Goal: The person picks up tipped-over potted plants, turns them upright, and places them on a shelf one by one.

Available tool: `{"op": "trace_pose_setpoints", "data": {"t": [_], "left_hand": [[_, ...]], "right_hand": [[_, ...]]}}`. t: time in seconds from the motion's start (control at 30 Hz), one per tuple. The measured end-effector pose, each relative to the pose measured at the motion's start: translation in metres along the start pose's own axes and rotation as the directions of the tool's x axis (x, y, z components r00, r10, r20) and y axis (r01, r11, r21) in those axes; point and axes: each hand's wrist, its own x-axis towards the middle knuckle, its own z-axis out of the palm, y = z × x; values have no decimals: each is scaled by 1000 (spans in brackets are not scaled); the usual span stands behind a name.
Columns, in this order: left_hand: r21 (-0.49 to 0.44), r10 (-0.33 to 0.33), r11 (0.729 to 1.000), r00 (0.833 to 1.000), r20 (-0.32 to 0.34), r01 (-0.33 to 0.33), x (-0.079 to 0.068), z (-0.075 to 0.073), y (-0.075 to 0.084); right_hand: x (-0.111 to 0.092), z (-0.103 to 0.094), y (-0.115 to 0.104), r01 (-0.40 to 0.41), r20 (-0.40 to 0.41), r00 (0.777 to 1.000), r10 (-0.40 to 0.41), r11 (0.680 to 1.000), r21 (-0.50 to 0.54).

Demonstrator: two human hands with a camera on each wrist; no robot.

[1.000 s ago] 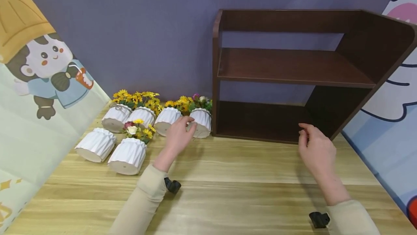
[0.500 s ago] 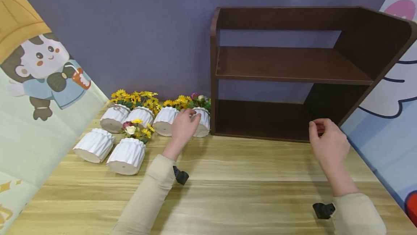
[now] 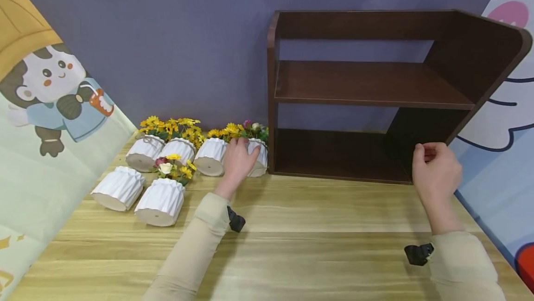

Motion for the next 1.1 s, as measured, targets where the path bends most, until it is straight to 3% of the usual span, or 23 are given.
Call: {"op": "trace_pose_setpoints", "data": {"t": [0.3, 0.53, 0.8, 1.1], "left_hand": [[-1, -107, 994, 993, 43, 107, 5, 3, 4], [0, -211, 977, 977, 22, 211, 7, 9, 8], [16, -298, 954, 952, 70, 298, 12, 14, 15], [42, -320, 947, 943, 91, 317, 16, 20, 24]], "right_hand": [[21, -3, 7, -94, -51, 994, 95, 996, 5], [31, -1, 8, -157, -75, 985, 154, 987, -35], [45, 0, 9, -319, -55, 946, 318, 948, -5], [58, -1, 9, -419, -108, 903, 415, 908, -19]]}}
